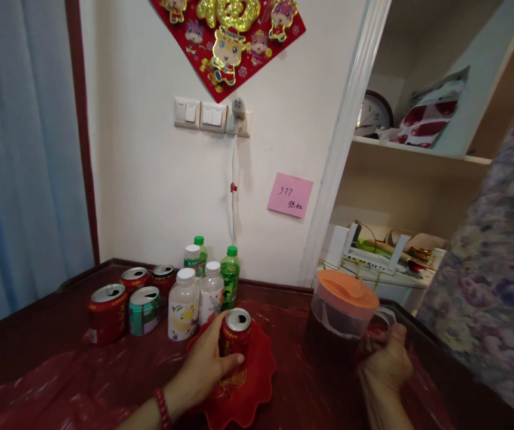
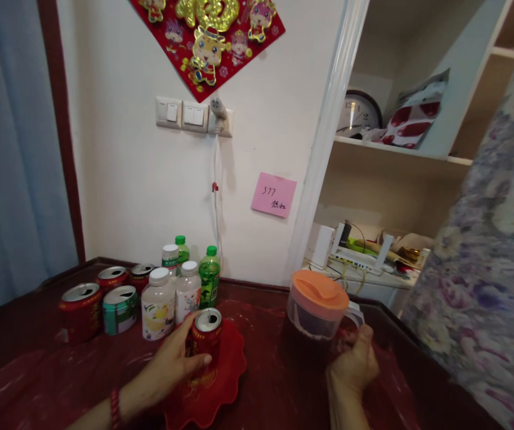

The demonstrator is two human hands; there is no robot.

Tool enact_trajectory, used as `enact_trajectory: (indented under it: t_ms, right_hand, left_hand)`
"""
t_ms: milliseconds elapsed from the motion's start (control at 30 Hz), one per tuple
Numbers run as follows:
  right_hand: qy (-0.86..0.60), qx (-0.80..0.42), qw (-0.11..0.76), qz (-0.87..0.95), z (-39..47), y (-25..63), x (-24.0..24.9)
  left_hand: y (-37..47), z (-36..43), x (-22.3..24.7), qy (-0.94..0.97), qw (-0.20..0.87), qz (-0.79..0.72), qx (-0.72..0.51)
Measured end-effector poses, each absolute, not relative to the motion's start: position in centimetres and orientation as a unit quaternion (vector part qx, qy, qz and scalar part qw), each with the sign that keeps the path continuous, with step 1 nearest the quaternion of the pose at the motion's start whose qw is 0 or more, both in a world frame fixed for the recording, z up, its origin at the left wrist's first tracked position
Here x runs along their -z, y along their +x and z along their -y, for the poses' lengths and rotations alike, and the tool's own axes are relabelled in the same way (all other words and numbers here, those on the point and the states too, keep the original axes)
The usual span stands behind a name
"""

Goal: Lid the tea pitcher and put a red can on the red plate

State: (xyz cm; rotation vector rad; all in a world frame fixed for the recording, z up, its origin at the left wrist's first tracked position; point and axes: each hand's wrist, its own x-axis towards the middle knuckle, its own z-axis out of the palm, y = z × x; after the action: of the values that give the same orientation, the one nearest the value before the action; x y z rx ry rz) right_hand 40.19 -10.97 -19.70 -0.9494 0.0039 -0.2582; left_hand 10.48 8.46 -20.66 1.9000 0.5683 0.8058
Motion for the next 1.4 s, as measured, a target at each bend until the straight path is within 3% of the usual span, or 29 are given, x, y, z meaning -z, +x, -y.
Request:
enact_trajectory:
  t_ms: [400, 1033, 1400]
  right_hand:
    - [-0.411, 0.066, 0.906, -0.08, 11.2, 39.3, 16.6]
    - [-0.448, -0.034, 0.888, 0.094, 11.0, 35.3, 10.8]
    - [-0.504, -0.069, 0.854, 0.106, 11.1, 34.5, 10.5]
  left_hand:
    - [10.1, -7.7, 19.3, 0.774, 0.514, -0.225, -0.292]
    - [9.9, -6.9, 18.9, 0.77, 0.518, -0.235, -0.289]
    - [9.5, -6.3, 18.0, 0.775, 0.522, -0.234, -0.268]
